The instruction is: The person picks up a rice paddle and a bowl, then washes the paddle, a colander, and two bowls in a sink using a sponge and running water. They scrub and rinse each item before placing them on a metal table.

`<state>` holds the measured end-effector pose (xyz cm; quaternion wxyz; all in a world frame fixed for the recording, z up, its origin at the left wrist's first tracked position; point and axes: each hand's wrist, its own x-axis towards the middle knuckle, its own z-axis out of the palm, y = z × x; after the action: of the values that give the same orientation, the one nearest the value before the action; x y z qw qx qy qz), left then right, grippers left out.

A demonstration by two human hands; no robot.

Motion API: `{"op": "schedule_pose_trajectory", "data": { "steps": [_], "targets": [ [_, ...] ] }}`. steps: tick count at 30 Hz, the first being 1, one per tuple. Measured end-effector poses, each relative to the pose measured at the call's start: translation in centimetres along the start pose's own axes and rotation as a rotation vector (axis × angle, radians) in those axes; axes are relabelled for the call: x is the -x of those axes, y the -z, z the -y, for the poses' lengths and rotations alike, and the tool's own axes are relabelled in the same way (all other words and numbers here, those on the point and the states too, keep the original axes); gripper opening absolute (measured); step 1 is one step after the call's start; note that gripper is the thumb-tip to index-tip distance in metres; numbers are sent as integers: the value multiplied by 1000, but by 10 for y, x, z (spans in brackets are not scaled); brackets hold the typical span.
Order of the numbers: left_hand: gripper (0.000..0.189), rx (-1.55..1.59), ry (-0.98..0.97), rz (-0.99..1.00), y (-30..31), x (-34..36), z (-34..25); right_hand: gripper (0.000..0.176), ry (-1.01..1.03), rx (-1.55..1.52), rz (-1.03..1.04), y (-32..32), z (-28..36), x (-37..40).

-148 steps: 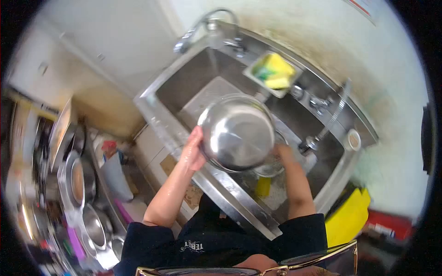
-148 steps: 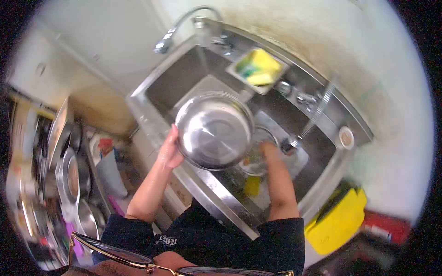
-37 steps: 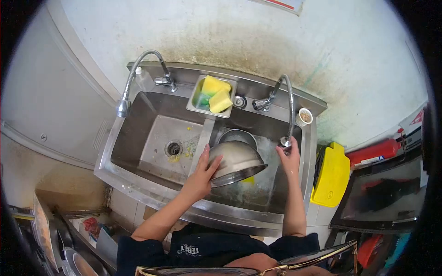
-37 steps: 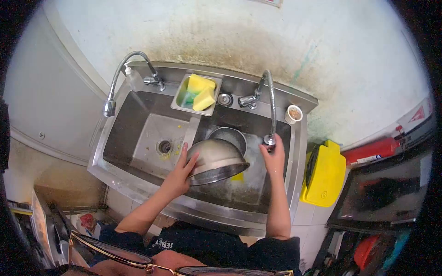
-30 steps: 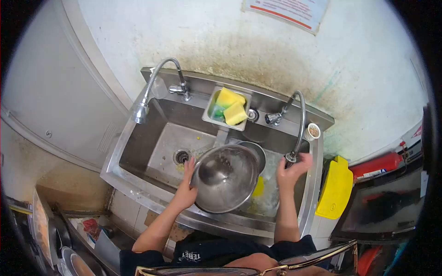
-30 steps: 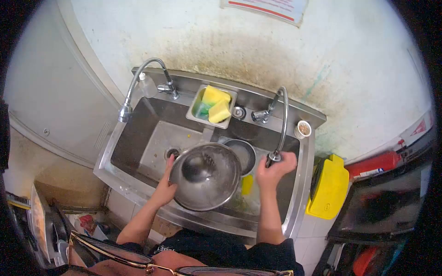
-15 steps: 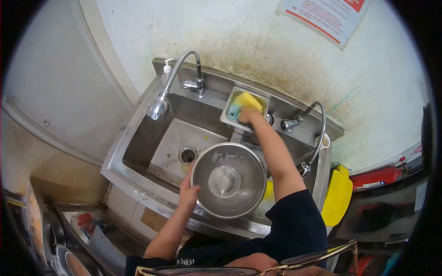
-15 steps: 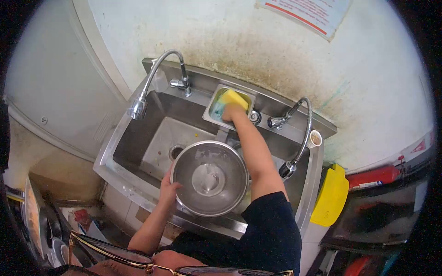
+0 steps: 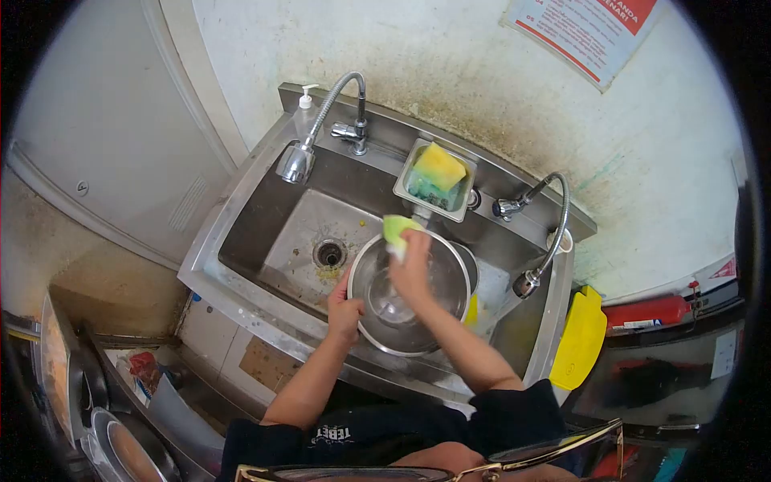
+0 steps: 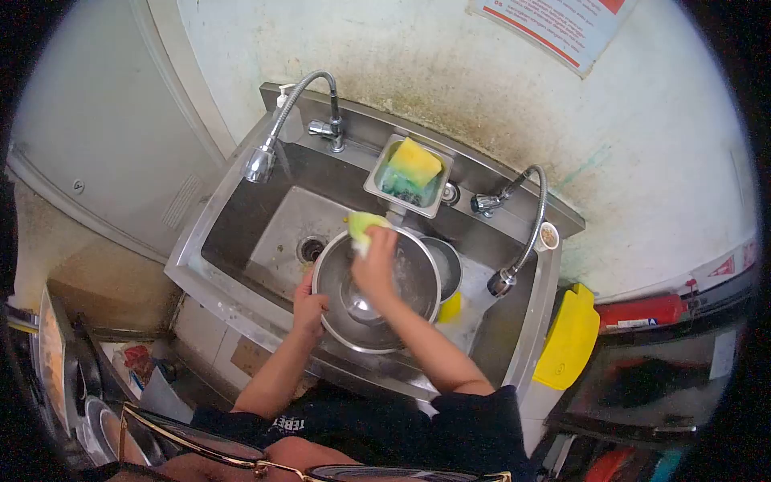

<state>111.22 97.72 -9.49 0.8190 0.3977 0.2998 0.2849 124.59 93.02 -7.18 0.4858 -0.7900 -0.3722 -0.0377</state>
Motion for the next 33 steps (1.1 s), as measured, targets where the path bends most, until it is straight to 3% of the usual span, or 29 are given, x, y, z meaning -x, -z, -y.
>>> {"op": "schedule_pose_trajectory", "data": {
  "steps": [3,5,6,8,9,11,12,14,16,17,18,19,20,22,24,25,27,28,29,31,33],
  "targets": [
    [74,6,43,-55,1,-2,5,43,-32,-63,-6,-31,16,24],
    [72,21,46,-57,2,-8,1,40,-308,-480,417,-35,25,52],
    [70,-16,70,-76,2,-6,0,40,-314,-482,407,-45,14,52],
    [68,-49,109,-95,1,0,8,45,-752,-704,222,-64,-24,57],
    [67,-52,53,-87,3,2,16,45,-766,-702,210,-58,-17,63],
    [66,-52,-11,-67,-4,0,7,40,-750,-744,491,-42,9,58],
    [67,20,-95,-123,-14,0,-17,37,-327,-358,733,-28,4,68],
    [68,91,-168,-186,-9,-2,-24,36,-73,-120,923,11,2,81],
    [68,-38,-359,-213,11,-17,-8,35,96,254,1231,65,-6,65],
    [68,-37,-357,-214,15,-18,-10,34,255,448,1292,88,-5,48],
    [67,-4,-230,-143,18,-19,-14,33,416,642,1339,106,-9,27],
    [66,27,-104,-70,18,-19,-17,29,658,614,1271,120,-24,9],
    [66,26,-106,-68,14,-17,-19,26,900,583,1187,126,-38,-11],
    [63,-84,36,-33,4,-10,-20,32,1097,834,1290,108,-50,-49],
    [64,-151,37,-19,-1,-11,-14,35,1586,908,811,70,-69,-79],
    [65,-214,43,-9,-7,-9,-15,35,1585,909,811,58,-67,-79],
    [61,-211,18,-29,-11,-6,-25,41,1701,800,485,36,-65,-77],
    [61,-191,7,-73,-7,-4,-31,38,1526,764,522,41,-71,-67],
    [62,-162,-11,-117,-3,-5,-37,38,1529,762,522,47,-75,-53],
    [62,-153,35,-123,4,-6,-38,29,894,1059,790,62,-64,-11],
    [63,-98,-212,-215,2,-10,-28,20,581,1053,954,70,-39,25]
  ]
}}
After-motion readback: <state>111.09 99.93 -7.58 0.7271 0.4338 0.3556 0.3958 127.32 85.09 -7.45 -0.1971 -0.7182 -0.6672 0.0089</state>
